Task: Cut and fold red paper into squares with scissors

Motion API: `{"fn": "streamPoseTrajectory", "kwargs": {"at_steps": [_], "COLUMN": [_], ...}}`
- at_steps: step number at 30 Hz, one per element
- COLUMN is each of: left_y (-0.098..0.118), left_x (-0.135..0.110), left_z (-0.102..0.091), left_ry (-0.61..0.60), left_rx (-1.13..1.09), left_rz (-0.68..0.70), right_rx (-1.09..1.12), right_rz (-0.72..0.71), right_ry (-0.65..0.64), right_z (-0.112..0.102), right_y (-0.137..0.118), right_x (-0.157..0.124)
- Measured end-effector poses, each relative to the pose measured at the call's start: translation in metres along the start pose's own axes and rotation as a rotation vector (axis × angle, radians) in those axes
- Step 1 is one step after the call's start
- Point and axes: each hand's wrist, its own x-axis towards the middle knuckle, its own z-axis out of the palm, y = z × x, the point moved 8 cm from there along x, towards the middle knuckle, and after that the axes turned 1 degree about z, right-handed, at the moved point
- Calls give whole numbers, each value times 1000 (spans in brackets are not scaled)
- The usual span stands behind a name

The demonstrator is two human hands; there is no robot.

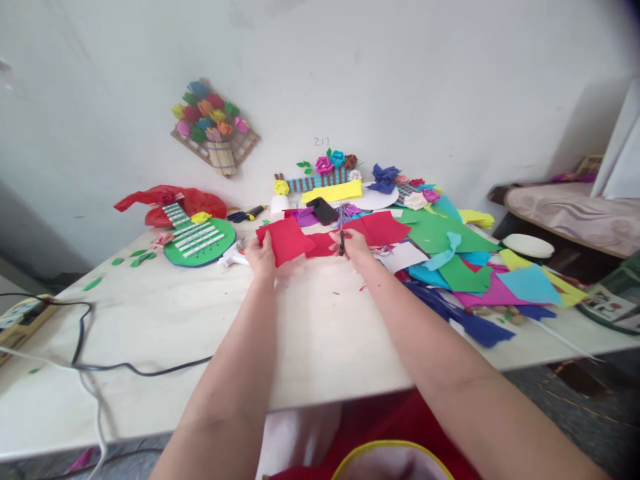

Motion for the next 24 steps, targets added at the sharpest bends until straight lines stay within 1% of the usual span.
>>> {"fn": "streamPoseTrajectory", "kwargs": {"at_steps": [1,2,3,5,6,7,8,9,12,14,17,19,20,22,24], "left_y": [1,1,1,0,0,1,1,2,4,5,13,20,23,27,30], "left_x": [-2,-5,-10,-26,-35,-44,-51,-55,-59,-58,-55,-51,-49,-45,-42], "left_z": [3,9,16,33,41,46,49,51,55,58,61,58,56,50,44], "left_ry": [-43,-113,-214,-472,-598,-697,-762,-802,-833,-841,-816,-741,-695,-587,-481], "left_rx": [-1,-5,-10,-1,17,36,57,78,144,235,523,729,802,878,896], "left_rz": [-25,-62,-110,-216,-251,-277,-282,-272,-209,-145,59,176,202,219,240], "right_rx": [1,3,7,11,8,2,-6,-13,-65,-154,-346,-455,-497,-568,-634], "right_rz": [-7,-13,-18,-20,-21,-22,-24,-29,-44,-63,-102,-119,-126,-130,-142], "right_ry": [13,28,47,84,98,107,113,114,110,113,150,177,183,179,171], "right_z": [-1,-2,-3,-7,-8,-9,-10,-10,-11,-12,-15,-18,-19,-19,-19], "right_y": [0,-1,-1,0,1,1,2,3,7,10,13,13,13,12,8], "right_x": [1,2,4,5,6,7,7,8,13,17,22,24,24,22,19]}}
